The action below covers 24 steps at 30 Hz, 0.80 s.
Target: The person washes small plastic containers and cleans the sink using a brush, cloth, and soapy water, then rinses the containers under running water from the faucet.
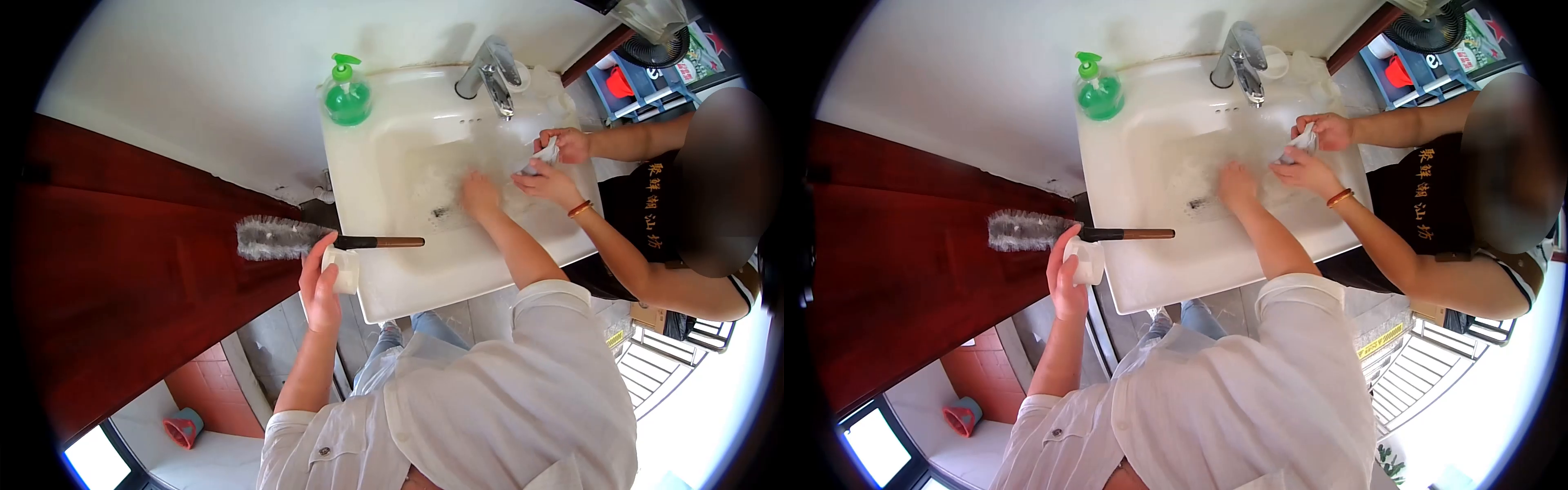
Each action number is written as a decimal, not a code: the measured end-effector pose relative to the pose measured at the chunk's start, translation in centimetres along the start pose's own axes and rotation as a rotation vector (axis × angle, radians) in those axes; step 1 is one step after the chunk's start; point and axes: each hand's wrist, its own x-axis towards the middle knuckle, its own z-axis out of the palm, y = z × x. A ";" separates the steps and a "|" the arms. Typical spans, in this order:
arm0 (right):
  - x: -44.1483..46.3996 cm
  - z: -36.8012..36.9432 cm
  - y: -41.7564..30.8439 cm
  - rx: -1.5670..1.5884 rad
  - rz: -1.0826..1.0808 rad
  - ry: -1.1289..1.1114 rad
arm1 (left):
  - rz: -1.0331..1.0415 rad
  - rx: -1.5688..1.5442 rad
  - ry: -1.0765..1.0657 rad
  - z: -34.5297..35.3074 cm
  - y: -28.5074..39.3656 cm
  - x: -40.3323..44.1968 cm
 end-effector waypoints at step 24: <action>7.1 -24.7 1.0 0.455 0.141 0.534 | -0.018 -0.045 -0.042 1.1 -0.7 0.0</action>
